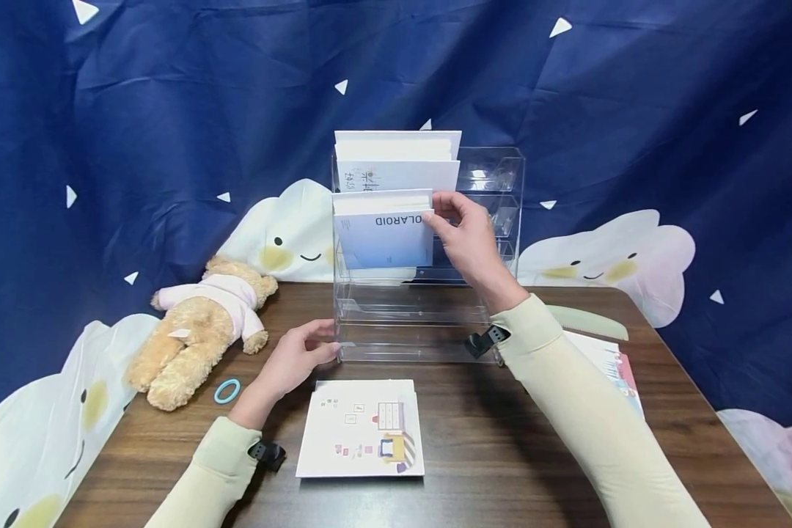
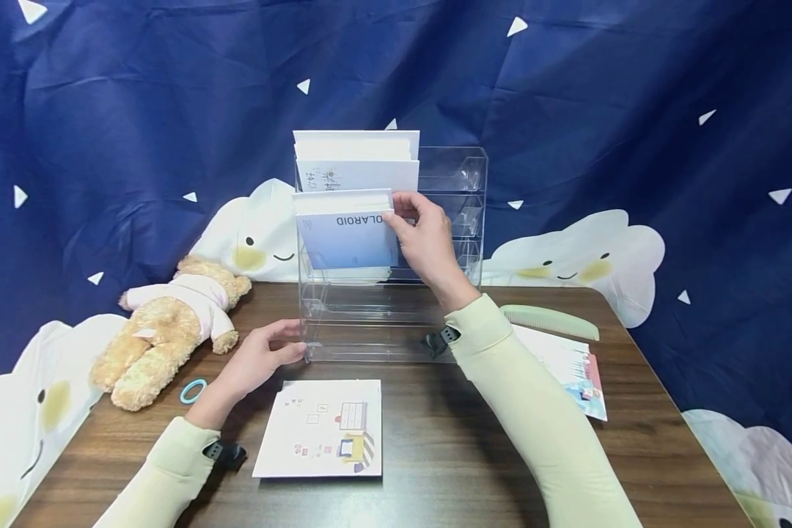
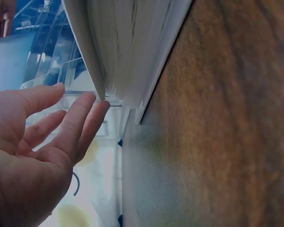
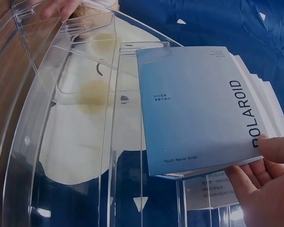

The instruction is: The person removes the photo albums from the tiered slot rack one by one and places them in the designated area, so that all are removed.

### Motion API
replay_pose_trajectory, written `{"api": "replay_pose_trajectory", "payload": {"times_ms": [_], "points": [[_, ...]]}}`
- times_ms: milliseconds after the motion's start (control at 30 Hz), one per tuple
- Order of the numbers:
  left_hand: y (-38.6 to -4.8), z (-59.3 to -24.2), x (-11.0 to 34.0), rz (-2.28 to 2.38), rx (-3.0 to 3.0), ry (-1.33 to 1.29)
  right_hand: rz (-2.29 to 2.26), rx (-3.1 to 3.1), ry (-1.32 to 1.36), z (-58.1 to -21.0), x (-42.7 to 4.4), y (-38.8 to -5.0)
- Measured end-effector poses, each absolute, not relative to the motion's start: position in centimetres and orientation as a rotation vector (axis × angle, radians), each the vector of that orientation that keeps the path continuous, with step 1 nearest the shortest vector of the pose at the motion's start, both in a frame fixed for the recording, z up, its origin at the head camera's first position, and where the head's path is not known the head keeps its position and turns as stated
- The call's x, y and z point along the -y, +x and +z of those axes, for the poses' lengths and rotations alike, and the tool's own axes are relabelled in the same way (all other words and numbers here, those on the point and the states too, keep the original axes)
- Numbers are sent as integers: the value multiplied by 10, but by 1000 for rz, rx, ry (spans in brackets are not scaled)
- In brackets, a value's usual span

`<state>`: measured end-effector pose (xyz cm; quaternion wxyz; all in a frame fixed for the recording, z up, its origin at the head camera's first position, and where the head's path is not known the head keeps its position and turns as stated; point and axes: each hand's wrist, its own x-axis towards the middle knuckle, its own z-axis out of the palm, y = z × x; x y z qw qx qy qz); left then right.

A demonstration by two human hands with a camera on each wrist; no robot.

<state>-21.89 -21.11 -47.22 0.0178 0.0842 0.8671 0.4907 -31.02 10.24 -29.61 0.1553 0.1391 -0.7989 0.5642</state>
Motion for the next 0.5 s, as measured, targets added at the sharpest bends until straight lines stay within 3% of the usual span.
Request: {"api": "replay_pose_trajectory", "payload": {"times_ms": [500], "points": [[-219, -473, 211, 1543, -2684, 278, 1559, 2208, 408, -293, -103, -306]]}}
